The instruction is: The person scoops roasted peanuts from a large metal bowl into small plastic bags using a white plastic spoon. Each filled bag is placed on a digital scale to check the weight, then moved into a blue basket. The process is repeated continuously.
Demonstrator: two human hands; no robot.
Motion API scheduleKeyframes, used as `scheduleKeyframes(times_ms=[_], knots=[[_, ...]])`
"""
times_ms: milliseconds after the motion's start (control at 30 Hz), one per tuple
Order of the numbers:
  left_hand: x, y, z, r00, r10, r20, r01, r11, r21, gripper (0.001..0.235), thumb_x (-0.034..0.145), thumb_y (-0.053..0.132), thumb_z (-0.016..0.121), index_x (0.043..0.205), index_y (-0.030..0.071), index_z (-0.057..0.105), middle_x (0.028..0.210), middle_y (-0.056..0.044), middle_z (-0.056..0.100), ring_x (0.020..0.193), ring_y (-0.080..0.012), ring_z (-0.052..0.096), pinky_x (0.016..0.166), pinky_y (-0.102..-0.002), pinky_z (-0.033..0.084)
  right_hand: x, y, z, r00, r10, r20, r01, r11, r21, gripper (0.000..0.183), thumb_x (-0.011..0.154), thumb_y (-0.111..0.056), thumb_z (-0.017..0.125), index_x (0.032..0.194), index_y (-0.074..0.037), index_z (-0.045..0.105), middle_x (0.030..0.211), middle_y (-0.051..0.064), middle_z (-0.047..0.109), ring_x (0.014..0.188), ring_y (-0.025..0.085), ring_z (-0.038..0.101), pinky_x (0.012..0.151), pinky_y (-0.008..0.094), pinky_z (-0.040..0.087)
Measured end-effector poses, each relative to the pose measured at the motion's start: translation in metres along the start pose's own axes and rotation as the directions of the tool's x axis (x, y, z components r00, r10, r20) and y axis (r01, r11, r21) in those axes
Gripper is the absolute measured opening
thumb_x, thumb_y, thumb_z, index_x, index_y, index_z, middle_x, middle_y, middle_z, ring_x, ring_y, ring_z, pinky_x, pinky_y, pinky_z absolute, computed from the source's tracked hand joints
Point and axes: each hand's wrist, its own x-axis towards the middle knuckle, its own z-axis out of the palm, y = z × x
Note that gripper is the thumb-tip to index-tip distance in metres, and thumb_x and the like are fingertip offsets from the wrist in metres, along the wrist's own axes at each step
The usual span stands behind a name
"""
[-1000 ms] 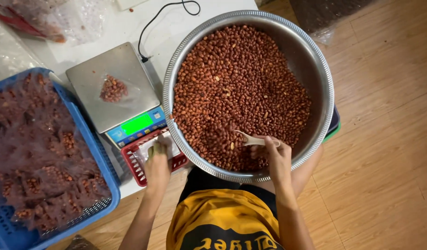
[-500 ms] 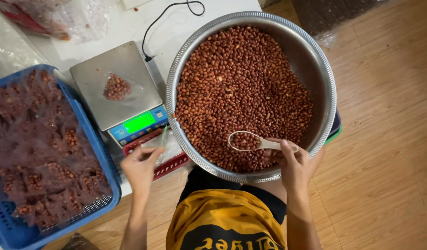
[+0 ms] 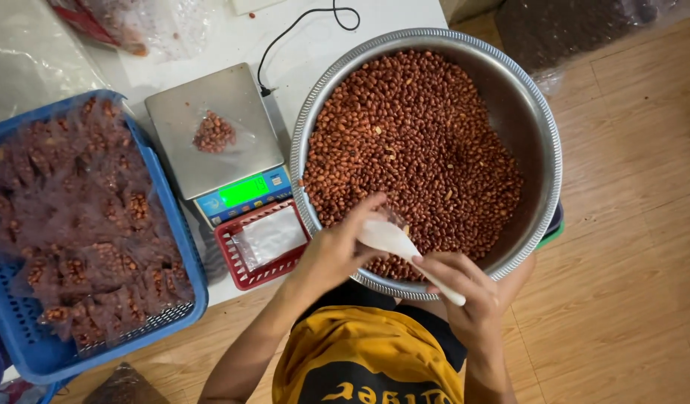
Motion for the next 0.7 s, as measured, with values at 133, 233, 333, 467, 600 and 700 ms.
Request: scheduleKeyframes(times_ms=[133,233,333,467,600,700], knots=[[-0.013,-0.012,-0.025,0.825,-0.565,-0.03,0.457,0.697,-0.552,0.061,0.095,0.006,0.068,0.149,0.017,0.043,0.119,-0.013,0.071,0.101,-0.0241,0.071,0.085,-0.032,0.068,-0.005,0.024,0.0,0.985,-0.091,-0.149,0.096,0.995,0.026,0.028,0.104,-0.006,0.054,0.13,-0.005,0.063,0.123,0.02,0.069,0.1,0.025,0.077,0.083,0.026,0.071],[-0.032,-0.049,-0.042,0.685,-0.626,-0.373,0.317,0.717,-0.621,0.024,0.103,0.019,0.058,0.124,0.009,0.062,0.099,-0.008,0.071,0.08,-0.0162,0.071,0.075,-0.027,0.063,0.001,0.026,-0.007,0.958,0.021,-0.286,0.009,0.995,0.103,0.029,0.106,-0.004,0.051,0.133,0.0,0.06,0.12,0.021,0.07,0.098,0.028,0.077,0.095,0.035,0.069],[-0.054,-0.114,-0.061,0.596,-0.38,-0.708,0.406,0.902,-0.143,0.03,0.111,0.024,0.051,0.104,0.008,0.076,0.125,-0.005,0.057,0.11,-0.0244,0.052,0.095,-0.04,0.044,0.0,0.025,-0.012,0.896,0.272,-0.351,-0.207,0.955,0.21,0.032,0.106,-0.006,0.052,0.132,0.008,0.062,0.109,0.023,0.071,0.093,0.028,0.074,0.093,0.036,0.066],[-0.063,-0.18,-0.08,0.734,-0.208,-0.646,0.459,0.854,0.246,0.038,0.114,0.024,0.041,0.134,0.013,0.071,0.159,-0.004,0.046,0.155,-0.0402,0.026,0.125,-0.066,0.003,-0.006,0.034,-0.01,0.817,0.413,-0.402,-0.34,0.909,0.241,0.036,0.109,-0.011,0.053,0.136,0.011,0.061,0.103,0.023,0.071,0.086,0.025,0.07,0.087,0.035,0.063],[-0.046,-0.21,-0.094,0.618,0.008,-0.786,0.344,0.897,0.279,0.029,0.111,0.01,0.047,0.13,0.0,0.067,0.132,-0.013,0.067,0.135,-0.0373,0.054,0.119,-0.049,0.033,-0.01,0.034,-0.005,0.81,0.443,-0.385,-0.392,0.896,0.207,0.043,0.107,-0.026,0.057,0.136,0.005,0.065,0.094,0.018,0.072,0.083,0.02,0.068,0.078,0.03,0.058],[-0.037,-0.197,-0.121,0.514,-0.048,-0.857,0.36,0.919,0.164,0.047,0.092,0.022,0.081,0.133,0.008,0.064,0.136,-0.012,0.061,0.136,-0.033,0.051,0.118,-0.044,0.036,-0.012,0.043,-0.003,0.79,0.482,-0.378,-0.385,0.871,0.306,0.043,0.104,-0.024,0.06,0.135,0.006,0.064,0.119,0.019,0.07,0.096,0.023,0.067,0.088,0.031,0.059]])
